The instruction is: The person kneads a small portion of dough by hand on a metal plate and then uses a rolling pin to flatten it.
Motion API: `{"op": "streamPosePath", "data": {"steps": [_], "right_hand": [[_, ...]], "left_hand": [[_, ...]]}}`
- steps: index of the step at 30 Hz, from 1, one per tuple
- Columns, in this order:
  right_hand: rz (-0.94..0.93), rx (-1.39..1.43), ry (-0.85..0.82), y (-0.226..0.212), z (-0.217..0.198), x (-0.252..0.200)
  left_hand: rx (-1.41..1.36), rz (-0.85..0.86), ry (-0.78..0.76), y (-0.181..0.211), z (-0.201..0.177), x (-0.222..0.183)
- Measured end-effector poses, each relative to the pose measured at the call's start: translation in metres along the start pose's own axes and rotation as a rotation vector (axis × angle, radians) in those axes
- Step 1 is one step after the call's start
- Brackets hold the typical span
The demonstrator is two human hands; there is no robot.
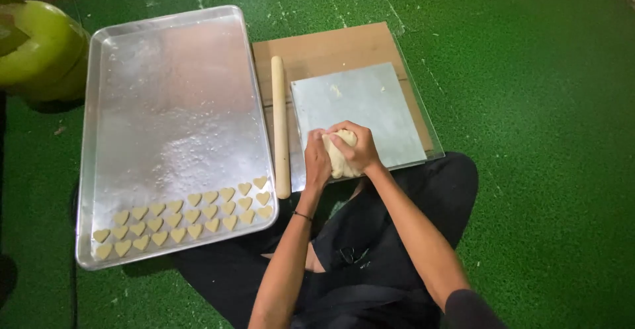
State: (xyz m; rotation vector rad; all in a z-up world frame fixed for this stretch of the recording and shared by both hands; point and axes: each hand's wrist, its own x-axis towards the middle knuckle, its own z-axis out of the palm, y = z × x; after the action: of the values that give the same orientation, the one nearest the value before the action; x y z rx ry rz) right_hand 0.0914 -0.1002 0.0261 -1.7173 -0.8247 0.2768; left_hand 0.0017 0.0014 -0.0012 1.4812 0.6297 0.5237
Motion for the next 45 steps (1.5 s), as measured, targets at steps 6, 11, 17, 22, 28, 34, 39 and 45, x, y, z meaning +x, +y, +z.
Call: {"op": "streamPosePath", "data": {"steps": [6,11,17,22,28,34,39,45], "right_hand": [[0.158,0.1,0.396,0.006,0.006,0.006],[0.222,0.297,0.721,0.0,0.018,0.022],[0.204,0.358,0.356,-0.012,0.035,-0.011],[0.03,0.074,0.369,-0.033,0.024,-0.033],[0.084,0.006,0.225,-0.02,0.029,-0.026],[0.204,0.088,0.232,-0.006,0.03,-0.026],[0.228,0.184,0.16,-0.008,0.029,-0.032],[0.145,0.223,0.319,-0.014,0.022,-0.026]], "left_hand": [[-0.381,0.184,0.042,-0.021,0.006,0.001],[0.04,0.4,-0.195,0.022,-0.003,-0.016],[-0.025,0.123,0.112,-0.006,-0.008,-0.008],[-0.14,0.094,0.264,0.001,-0.001,-0.006],[-0.17,0.1,0.03,-0.015,-0.015,0.003],[-0.242,0.249,-0.1,-0.013,-0.013,-0.001],[-0.288,0.197,-0.211,0.0,-0.017,-0.003],[-0.328,0.161,-0.233,-0.041,-0.01,0.009]]}}
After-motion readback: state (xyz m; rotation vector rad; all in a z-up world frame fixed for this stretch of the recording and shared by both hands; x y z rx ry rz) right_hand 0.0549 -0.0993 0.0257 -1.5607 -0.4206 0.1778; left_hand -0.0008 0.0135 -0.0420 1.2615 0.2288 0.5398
